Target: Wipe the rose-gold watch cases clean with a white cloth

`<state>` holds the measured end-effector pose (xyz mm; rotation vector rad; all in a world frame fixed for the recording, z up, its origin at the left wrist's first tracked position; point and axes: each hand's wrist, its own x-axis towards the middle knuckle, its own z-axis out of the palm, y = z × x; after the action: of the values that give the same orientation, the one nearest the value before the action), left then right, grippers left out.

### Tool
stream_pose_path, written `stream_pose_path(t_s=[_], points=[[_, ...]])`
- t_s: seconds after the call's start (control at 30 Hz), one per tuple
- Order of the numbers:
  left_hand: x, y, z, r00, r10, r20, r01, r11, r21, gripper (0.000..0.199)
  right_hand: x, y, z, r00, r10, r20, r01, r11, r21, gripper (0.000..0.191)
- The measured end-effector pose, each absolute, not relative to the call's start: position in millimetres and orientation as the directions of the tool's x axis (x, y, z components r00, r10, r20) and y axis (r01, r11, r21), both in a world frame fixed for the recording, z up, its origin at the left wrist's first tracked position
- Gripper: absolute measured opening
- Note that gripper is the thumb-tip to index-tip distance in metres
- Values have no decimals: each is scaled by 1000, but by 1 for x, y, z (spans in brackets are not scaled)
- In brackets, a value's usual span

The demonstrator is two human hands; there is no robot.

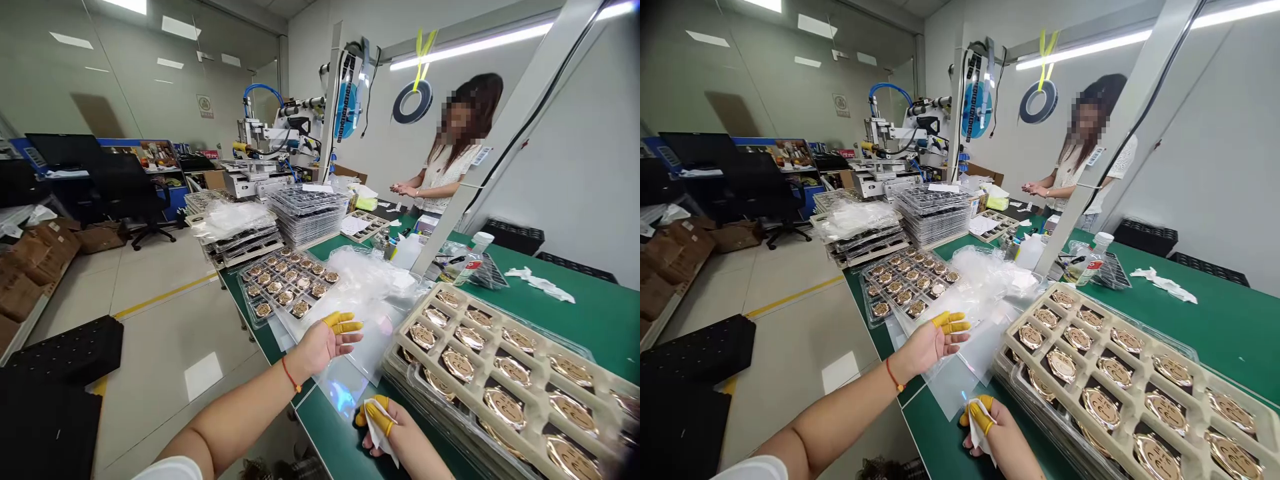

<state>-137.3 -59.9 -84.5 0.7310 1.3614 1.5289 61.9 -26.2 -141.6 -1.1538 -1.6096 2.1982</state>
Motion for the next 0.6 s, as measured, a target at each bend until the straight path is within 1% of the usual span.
stream_pose_path(t_s=[0.07, 0.1, 0.13, 0.2, 0.27, 0.33, 0.43, 0.53, 0.6], points=[[-143, -63, -86, -440, 896, -63, 1, 70, 998, 36, 62, -25, -142, -693, 542, -475, 279, -405, -871, 55], [-148, -64, -87, -469, 883, -22, 131, 94, 987, 37, 63, -24, -141, -699, 536, -474, 280, -405, -870, 55], [-156, -65, -89, -491, 871, 18, 255, 124, 959, 41, 63, -24, -140, -706, 530, -469, 280, -399, -873, 53], [-173, -66, -94, -509, 857, 77, 463, 197, 864, 49, 64, -24, -135, -724, 520, -454, 287, -371, -883, 49], [-190, -68, -101, -468, 877, 109, 618, 237, 750, 49, 63, -25, -128, -736, 510, -445, 302, -342, -890, 45], [-208, -72, -110, -397, 910, 117, 728, 235, 644, 38, 62, -26, -123, -738, 506, -446, 310, -332, -891, 41], [-236, -78, -122, -298, 945, 134, 836, 190, 515, 21, 62, -25, -120, -710, 540, -451, 295, -353, -888, 32], [-252, -81, -124, -259, 954, 152, 886, 172, 431, 18, 65, -27, -116, -708, 580, -403, 275, -298, -914, 19], [-245, -78, -113, -257, 941, 220, 912, 161, 378, 18, 67, -29, -112, -726, 588, -357, 280, -221, -934, 13]])
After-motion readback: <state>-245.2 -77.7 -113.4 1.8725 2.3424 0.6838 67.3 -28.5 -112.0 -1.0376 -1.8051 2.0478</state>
